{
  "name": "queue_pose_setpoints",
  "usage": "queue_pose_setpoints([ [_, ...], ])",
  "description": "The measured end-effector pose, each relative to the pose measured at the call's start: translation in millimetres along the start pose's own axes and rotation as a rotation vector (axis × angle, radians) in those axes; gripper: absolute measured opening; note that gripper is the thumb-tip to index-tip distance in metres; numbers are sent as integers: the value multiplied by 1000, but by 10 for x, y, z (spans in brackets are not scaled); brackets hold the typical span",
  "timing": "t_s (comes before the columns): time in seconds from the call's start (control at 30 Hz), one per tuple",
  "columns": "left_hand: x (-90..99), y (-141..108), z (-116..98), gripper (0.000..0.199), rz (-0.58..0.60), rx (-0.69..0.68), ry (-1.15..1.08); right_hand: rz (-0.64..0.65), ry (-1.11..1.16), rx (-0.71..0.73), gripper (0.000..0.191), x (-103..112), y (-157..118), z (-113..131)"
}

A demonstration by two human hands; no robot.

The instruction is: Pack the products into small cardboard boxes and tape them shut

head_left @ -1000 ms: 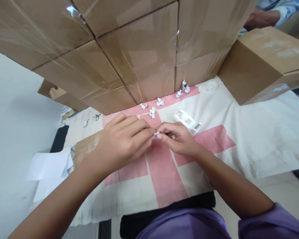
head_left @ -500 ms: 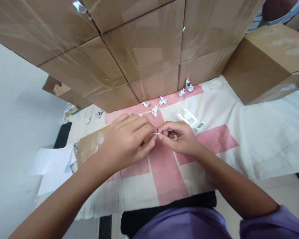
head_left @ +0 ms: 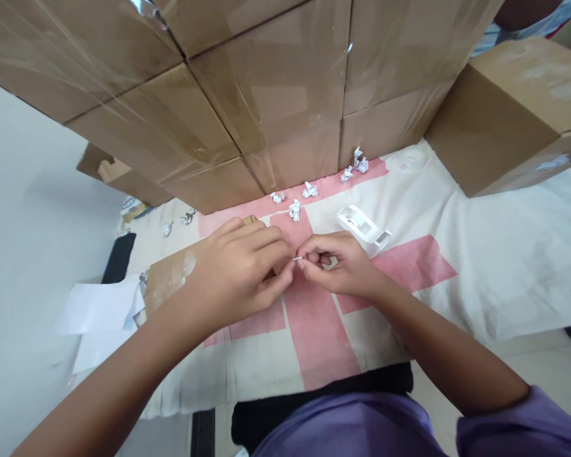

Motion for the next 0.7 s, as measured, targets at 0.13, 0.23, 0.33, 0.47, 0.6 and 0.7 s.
queue_pose_setpoints([
  [0.13, -8, -12, -8, 20, 19, -22, 11, 12, -29, 43, 10, -4, 5, 43],
  [0.23, -26, -13, -1, 21, 50, -24, 1, 22, -47, 69, 11, -9, 7, 67],
  [0.33, -52, 0, 30, 20, 90, -4, -76, 37, -57, 94, 12, -25, 3, 82],
  [0.47, -78, 20, 83, 17, 135, 34, -271, 39, -56, 120, 11, -34, -8, 97],
  [0.6, -84, 23, 136, 15, 139, 82, -346, 55, -56, 124, 9, -47, -17, 106],
  [0.7, -93, 19, 144, 13, 132, 89, -314, 61, -38, 113, 8, -53, -22, 100],
])
Point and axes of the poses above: each hand's wrist, its own y-axis towards the middle knuckle, its own x-axis out of the back of the hand, z = x × y, the point moved 9 cm from there along y, towards the middle knuckle, and after that the axes turned 3 degrees about x, right-handed, at the moved point
